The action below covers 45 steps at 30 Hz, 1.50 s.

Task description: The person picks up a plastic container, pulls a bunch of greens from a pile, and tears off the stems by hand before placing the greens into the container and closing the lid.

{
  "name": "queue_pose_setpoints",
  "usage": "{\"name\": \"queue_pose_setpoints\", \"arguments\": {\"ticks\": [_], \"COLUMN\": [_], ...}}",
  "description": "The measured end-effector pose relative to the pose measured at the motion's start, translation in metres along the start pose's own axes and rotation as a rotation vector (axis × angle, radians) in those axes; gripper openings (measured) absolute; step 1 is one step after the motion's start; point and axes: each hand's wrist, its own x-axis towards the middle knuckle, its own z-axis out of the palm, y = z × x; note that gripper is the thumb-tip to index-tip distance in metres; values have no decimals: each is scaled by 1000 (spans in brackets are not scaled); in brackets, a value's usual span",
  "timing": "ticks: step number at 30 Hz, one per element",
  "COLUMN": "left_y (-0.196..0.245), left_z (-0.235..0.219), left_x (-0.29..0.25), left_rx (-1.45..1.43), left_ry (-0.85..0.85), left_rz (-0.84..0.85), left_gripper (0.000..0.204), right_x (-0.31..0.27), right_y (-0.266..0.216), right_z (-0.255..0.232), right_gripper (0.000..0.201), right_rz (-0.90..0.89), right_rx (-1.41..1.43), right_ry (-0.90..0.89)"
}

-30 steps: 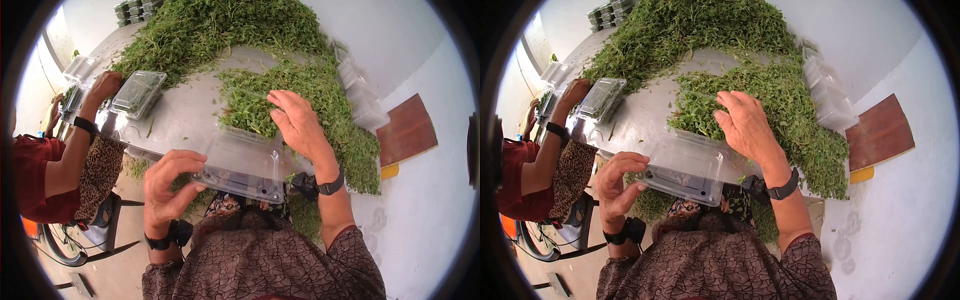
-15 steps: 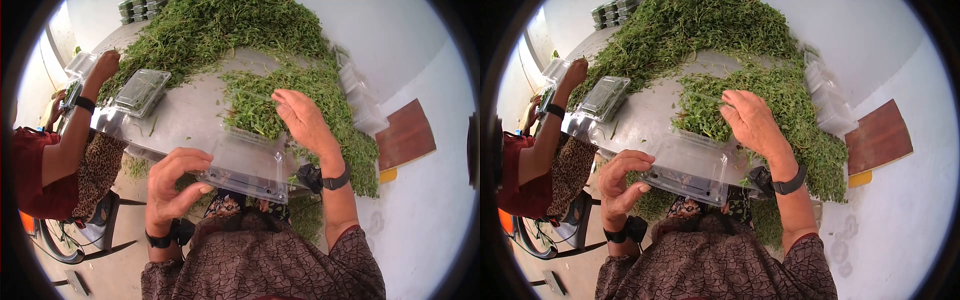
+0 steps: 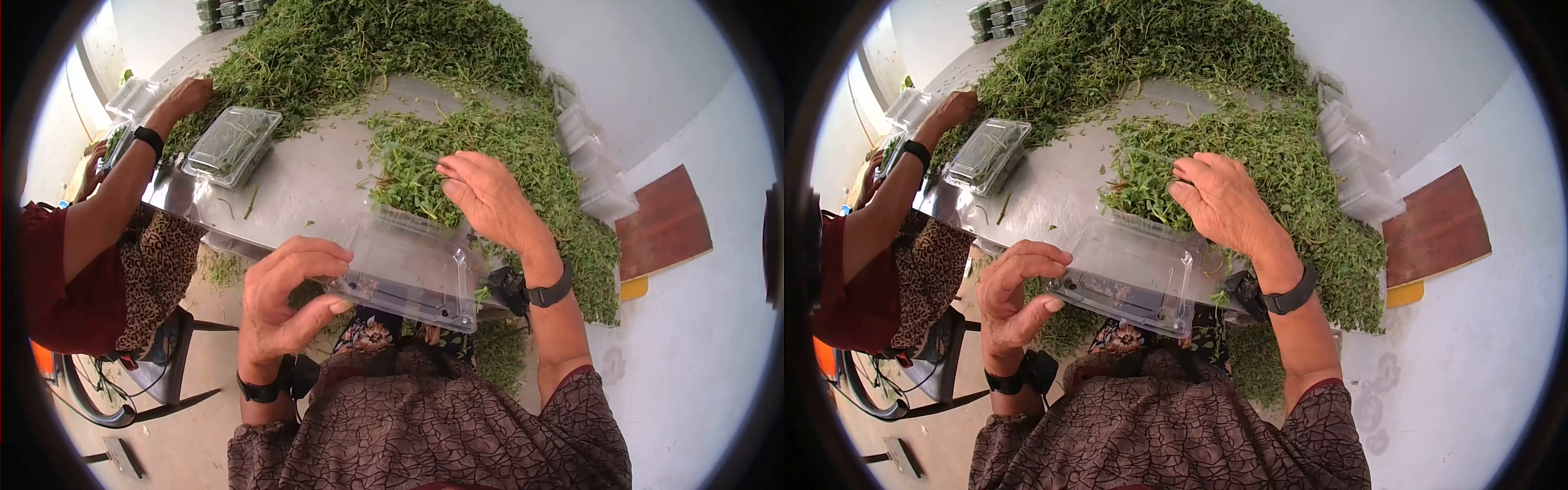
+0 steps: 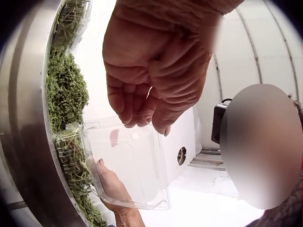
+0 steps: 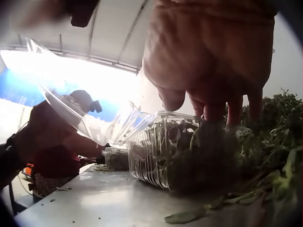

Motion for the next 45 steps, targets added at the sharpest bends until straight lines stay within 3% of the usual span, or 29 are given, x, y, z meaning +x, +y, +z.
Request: {"name": "queue_pose_setpoints", "arguments": {"ticks": [3, 11, 18, 21, 23, 27, 32, 34, 36, 38, 42, 45], "left_y": [0, 0, 0, -1, -2, -3, -16, -20, -20, -18, -13, -14], "left_z": [-1, 0, 2, 2, 3, 8, 16, 20, 21, 22, 24, 22], "left_x": [3, 6, 13, 23, 31, 38, 32, 27, 23, 20, 15, 9], "left_rx": [6, 4, 12, 5, 5, -6, 24, -18, -58, -53, -39, -163], "left_ry": [2, 13, 34, 50, 73, 95, 176, 174, 168, 147, 132, 59], "left_rz": [30, 64, 80, 85, 99, 58, 57, 28, -2, 1, -4, 115], "left_gripper": [31, 28, 29, 27, 23, 21, 32, 34, 36, 38, 41, 41], "right_x": [-1, 2, 11, 7, -3, -22, -48, -57, -63, -67, -69, -73], "right_y": [3, -10, -11, -27, -34, -42, -43, -60, -65, -67, -64, -64], "right_z": [4, -11, -9, -19, -24, -30, -25, -27, -25, -24, -19, -20], "right_gripper": [29, 34, 37, 38, 37, 40, 59, 66, 67, 59, 39, 29], "right_rz": [-42, 101, -34, 35, 134, 98, -26, 67, -82, -98, -217, -221], "right_rx": [-66, -79, -146, 72, 316, 374, 390, 398, 389, 463, 351, 421], "right_ry": [41, -91, -67, -109, -25, 20, 72, 42, 46, 51, 124, 142]}}
